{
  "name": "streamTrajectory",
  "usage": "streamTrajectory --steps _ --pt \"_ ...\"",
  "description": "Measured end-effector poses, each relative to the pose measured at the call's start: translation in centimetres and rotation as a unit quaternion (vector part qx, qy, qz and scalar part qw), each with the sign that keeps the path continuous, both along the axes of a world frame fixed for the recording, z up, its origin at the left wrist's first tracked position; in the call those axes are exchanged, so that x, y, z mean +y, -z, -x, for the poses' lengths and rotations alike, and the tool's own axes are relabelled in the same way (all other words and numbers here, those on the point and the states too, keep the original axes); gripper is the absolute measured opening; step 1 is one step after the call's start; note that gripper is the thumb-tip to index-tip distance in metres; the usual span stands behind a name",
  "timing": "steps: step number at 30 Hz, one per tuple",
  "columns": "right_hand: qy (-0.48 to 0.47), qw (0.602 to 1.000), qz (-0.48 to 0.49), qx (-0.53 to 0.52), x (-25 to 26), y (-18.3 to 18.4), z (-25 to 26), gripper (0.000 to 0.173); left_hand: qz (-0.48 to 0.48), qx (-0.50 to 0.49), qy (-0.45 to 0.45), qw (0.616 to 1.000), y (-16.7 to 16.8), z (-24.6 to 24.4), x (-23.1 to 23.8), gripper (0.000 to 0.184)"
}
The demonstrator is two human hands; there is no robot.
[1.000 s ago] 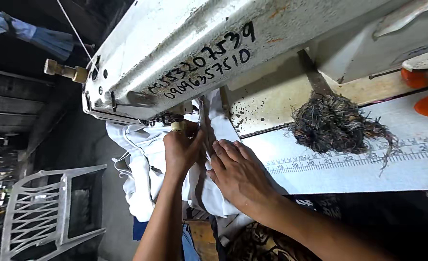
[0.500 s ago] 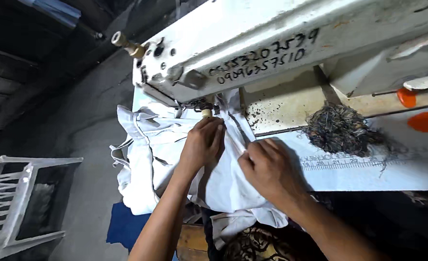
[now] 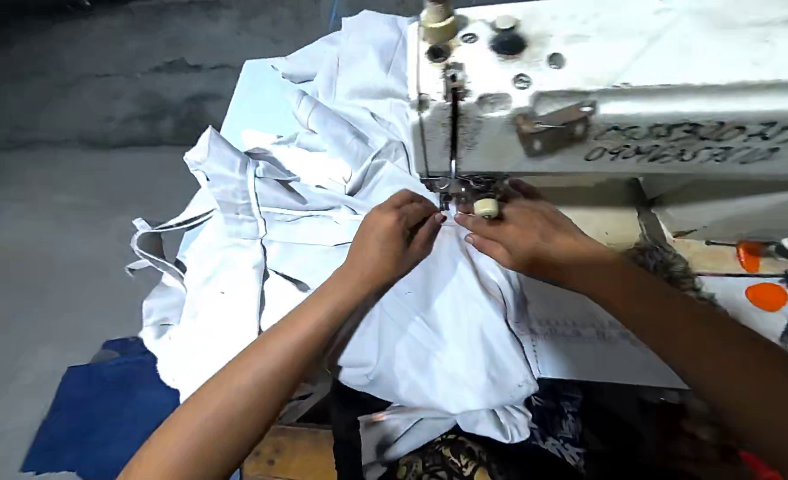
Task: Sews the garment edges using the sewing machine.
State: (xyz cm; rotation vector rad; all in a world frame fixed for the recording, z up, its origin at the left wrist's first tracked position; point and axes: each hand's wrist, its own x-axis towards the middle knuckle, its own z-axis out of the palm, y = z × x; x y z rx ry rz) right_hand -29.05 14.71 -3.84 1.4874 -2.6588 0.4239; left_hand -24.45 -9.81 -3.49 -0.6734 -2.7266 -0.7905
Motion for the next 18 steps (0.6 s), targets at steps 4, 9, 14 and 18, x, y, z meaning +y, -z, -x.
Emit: streamTrajectory --steps 4,9,14,18 --pt "0.03 0.999 0.011 0.008 -0.5 0.4 -0.2 0.033 0.011 -0.048 -0.021 0.999 0.2 1.2 0.0 0.02" --pt "0.034 0.998 0.043 0.026 -0.7 0.8 -0.1 0.029 0.002 -0.128 -0.073 0.989 -0.8 1.7 0.5 0.015" --pt "0.019 0.996 0.052 0.07 -0.7 1.4 -0.3 0.027 0.017 -0.139 -0.095 0.986 -1.6 2.1 0.8 0.01" --pt "0.017 0.994 0.041 0.099 -0.7 1.5 -0.4 0.029 0.035 -0.101 -0.118 0.987 -1.1 2.5 0.5 0.017"
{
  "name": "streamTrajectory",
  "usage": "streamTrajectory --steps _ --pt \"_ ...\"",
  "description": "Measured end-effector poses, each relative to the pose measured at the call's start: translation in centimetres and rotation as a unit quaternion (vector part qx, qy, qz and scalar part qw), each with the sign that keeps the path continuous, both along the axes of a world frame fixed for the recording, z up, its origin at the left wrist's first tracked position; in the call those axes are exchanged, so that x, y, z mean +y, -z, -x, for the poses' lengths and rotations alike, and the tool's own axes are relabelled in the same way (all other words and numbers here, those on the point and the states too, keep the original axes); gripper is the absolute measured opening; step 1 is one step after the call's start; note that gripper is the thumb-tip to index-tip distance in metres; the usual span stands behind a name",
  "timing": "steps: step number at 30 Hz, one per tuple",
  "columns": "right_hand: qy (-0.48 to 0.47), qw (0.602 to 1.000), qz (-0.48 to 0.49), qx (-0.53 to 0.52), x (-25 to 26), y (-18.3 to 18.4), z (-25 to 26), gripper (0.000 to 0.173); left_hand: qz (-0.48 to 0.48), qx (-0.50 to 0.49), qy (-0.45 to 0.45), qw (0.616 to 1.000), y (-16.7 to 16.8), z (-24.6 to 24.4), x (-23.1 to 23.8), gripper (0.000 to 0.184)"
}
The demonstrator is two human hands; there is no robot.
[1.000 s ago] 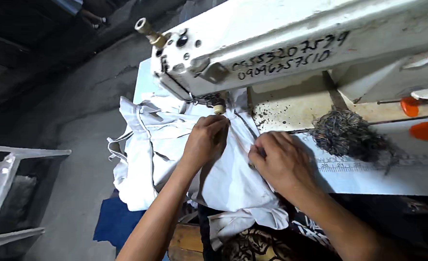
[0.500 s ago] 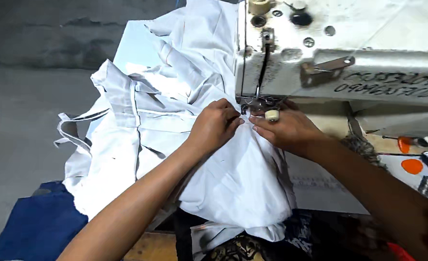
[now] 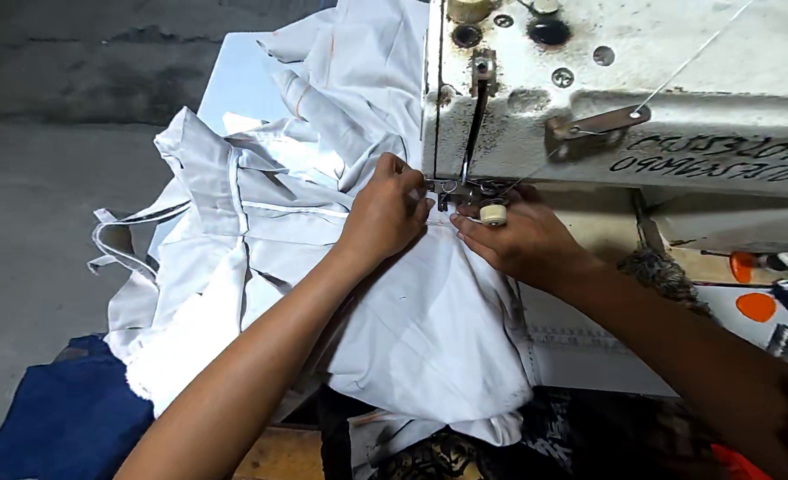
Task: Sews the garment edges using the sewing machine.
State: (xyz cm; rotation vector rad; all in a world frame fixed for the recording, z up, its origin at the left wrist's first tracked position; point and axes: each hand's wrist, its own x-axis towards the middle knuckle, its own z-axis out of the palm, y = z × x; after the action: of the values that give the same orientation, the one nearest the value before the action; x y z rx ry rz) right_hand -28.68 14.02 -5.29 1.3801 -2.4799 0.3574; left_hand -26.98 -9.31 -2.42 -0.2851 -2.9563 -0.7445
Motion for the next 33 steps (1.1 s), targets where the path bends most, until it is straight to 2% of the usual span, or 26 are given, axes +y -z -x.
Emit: streamTrajectory --steps 4,7,12,24,33 --pt "0.0 1.0 -0.005 -0.002 0.2 0.2 0.0 0.037 0.011 0.103 0.047 0.994 2.4 0.2 -0.8 0.02" --pt "0.004 1.0 -0.019 -0.018 0.3 0.1 0.3 0.039 0.012 0.136 0.069 0.988 2.4 0.9 -1.3 0.02" --pt "0.021 0.997 -0.025 -0.074 0.2 -0.1 0.9 0.04 0.005 0.149 0.06 0.987 2.4 1.1 -1.4 0.019" --pt "0.012 0.997 0.011 -0.079 0.1 -0.4 1.7 0.038 0.001 0.151 -0.021 0.988 2.8 0.5 -0.9 0.021" --pt "0.024 0.991 -0.003 -0.132 0.3 0.1 2.1 0.042 -0.003 0.149 -0.014 0.989 2.8 0.8 -0.7 0.023"
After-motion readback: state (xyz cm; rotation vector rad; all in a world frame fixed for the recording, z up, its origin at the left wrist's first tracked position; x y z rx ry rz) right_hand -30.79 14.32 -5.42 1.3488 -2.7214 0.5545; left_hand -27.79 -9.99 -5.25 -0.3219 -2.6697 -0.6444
